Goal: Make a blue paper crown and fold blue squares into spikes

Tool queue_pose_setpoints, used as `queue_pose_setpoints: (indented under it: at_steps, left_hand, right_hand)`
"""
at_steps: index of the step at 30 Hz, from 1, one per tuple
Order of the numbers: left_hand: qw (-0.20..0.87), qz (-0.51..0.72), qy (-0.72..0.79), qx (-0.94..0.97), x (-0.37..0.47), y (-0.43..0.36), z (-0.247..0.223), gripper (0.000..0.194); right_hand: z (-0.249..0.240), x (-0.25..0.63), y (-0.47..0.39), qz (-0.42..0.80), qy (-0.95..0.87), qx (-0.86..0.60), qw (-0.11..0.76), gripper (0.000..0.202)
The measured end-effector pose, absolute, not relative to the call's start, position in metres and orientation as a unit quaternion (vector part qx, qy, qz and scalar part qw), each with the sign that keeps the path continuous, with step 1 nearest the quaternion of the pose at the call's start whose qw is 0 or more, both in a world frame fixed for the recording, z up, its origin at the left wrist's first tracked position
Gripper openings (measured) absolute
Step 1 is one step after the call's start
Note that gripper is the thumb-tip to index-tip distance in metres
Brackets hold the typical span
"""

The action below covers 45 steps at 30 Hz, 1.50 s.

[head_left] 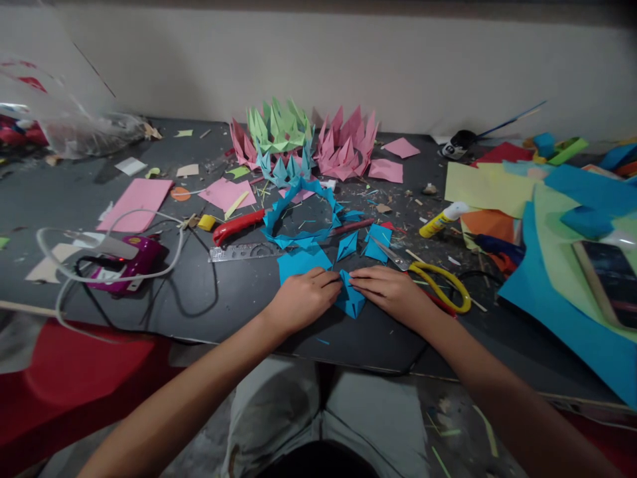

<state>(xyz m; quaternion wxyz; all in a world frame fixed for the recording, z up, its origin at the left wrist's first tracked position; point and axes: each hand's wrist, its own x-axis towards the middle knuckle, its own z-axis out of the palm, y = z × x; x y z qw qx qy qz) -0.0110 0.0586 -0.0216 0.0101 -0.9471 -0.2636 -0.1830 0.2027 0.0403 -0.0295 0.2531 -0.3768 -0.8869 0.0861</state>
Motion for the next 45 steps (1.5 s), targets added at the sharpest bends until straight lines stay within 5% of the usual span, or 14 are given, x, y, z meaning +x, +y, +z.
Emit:
queue_pose_setpoints:
  at_steps: [45]
  left_hand:
    - [-0.053, -0.088, -0.287, -0.952, -0.005, 0.059, -0.007, 0.019]
  right_hand:
    - [-0.001, 0.201, 0.031, 0.089, -0.888, -0.43, 0.133, 0.026]
